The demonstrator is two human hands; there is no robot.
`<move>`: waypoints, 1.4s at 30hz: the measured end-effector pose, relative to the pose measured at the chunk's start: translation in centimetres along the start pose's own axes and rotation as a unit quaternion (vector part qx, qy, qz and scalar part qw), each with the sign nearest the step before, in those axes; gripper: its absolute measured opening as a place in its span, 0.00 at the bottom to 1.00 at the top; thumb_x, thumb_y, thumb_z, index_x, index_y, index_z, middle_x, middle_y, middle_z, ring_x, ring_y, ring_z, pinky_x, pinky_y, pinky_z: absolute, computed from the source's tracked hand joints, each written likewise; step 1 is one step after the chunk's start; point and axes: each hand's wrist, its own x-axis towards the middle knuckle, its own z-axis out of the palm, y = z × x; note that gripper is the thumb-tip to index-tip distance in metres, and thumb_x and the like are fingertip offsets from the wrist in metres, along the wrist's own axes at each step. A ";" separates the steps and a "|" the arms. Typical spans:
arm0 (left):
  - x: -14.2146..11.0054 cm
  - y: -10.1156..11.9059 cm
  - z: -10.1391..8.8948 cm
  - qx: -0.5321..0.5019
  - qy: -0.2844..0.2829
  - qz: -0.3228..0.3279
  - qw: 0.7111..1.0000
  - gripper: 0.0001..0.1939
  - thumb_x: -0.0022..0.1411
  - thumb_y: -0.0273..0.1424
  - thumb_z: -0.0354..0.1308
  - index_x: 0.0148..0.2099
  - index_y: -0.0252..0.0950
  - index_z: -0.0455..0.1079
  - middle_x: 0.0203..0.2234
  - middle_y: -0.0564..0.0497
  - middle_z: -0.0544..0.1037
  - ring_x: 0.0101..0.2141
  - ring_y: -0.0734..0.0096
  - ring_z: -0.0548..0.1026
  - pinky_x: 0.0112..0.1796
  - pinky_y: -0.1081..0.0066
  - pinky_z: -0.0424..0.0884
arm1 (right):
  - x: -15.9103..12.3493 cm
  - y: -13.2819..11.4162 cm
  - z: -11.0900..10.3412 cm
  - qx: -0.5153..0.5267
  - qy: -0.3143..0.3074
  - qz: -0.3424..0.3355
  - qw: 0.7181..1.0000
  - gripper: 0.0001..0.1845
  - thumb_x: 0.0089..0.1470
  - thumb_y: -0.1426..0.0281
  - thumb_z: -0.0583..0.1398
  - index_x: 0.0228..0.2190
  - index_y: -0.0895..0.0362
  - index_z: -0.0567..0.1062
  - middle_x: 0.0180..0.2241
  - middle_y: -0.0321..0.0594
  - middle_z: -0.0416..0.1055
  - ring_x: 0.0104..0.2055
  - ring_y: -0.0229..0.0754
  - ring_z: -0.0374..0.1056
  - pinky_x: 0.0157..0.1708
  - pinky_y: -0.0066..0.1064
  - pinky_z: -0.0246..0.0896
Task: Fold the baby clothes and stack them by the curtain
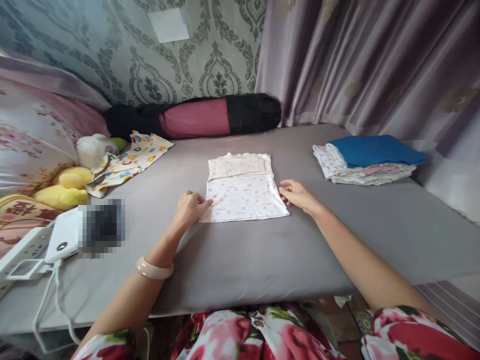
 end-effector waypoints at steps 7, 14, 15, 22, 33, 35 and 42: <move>-2.5 0.2 -1.0 -0.054 -0.045 0.001 0.998 0.19 0.52 0.47 0.56 0.20 0.38 0.67 0.20 0.49 0.71 0.32 0.61 0.71 0.33 0.68 0.66 | -4.0 0.2 -1.3 -0.077 -0.077 -0.036 0.993 0.11 0.54 0.67 0.59 0.41 0.56 0.68 0.18 0.27 0.66 0.17 0.31 0.58 0.17 0.21 0.52; -4.9 0.5 -1.9 -0.173 -0.080 -0.073 0.979 0.20 0.53 0.49 0.56 0.32 0.36 0.69 0.20 0.55 0.70 0.23 0.72 0.67 0.23 0.74 0.58 | -5.8 1.2 -2.3 -0.099 -0.145 -0.142 0.974 0.15 0.52 0.60 0.58 0.39 0.55 0.74 0.23 0.31 0.68 0.22 0.34 0.61 0.23 0.25 0.56; -5.1 0.6 -1.9 -0.198 -0.072 -0.076 0.975 0.20 0.53 0.48 0.57 0.36 0.36 0.70 0.21 0.55 0.71 0.23 0.72 0.67 0.23 0.74 0.59 | -5.9 1.3 -2.4 -0.110 -0.154 -0.149 0.971 0.15 0.51 0.60 0.59 0.38 0.56 0.75 0.23 0.32 0.69 0.22 0.34 0.61 0.23 0.25 0.56; -5.4 1.4 -2.3 -0.319 -0.046 -0.041 0.946 0.23 0.56 0.46 0.55 0.49 0.38 0.73 0.18 0.59 0.66 0.20 0.77 0.60 0.22 0.75 0.55 | -6.0 2.2 -2.4 -0.190 -0.074 -0.187 0.961 0.17 0.49 0.67 0.60 0.43 0.53 0.76 0.22 0.31 0.69 0.22 0.36 0.63 0.26 0.27 0.57; -6.9 1.3 -4.1 -0.271 -0.048 0.011 0.961 0.28 0.50 0.43 0.64 0.52 0.37 0.72 0.23 0.56 0.67 0.25 0.73 0.65 0.28 0.72 0.62 | -7.2 1.1 -2.9 -0.248 0.029 -0.293 0.923 0.12 0.60 0.66 0.54 0.40 0.49 0.77 0.39 0.40 0.76 0.37 0.44 0.70 0.37 0.33 0.62; -7.2 1.1 -3.9 -0.212 -0.019 0.021 0.977 0.23 0.52 0.39 0.61 0.50 0.37 0.73 0.23 0.56 0.67 0.25 0.72 0.66 0.30 0.71 0.63 | -7.5 1.0 -3.3 -0.260 0.025 -0.293 0.920 0.13 0.60 0.65 0.54 0.40 0.48 0.78 0.39 0.40 0.76 0.36 0.44 0.71 0.37 0.34 0.62; -8.4 -0.3 -4.0 -0.170 -0.024 0.071 0.983 0.14 0.60 0.41 0.55 0.42 0.40 0.77 0.27 0.53 0.75 0.27 0.72 0.69 0.32 0.71 0.64 | -9.2 1.2 -4.8 -0.260 -0.048 -0.322 0.909 0.14 0.61 0.63 0.54 0.40 0.48 0.79 0.39 0.40 0.76 0.37 0.43 0.71 0.39 0.34 0.64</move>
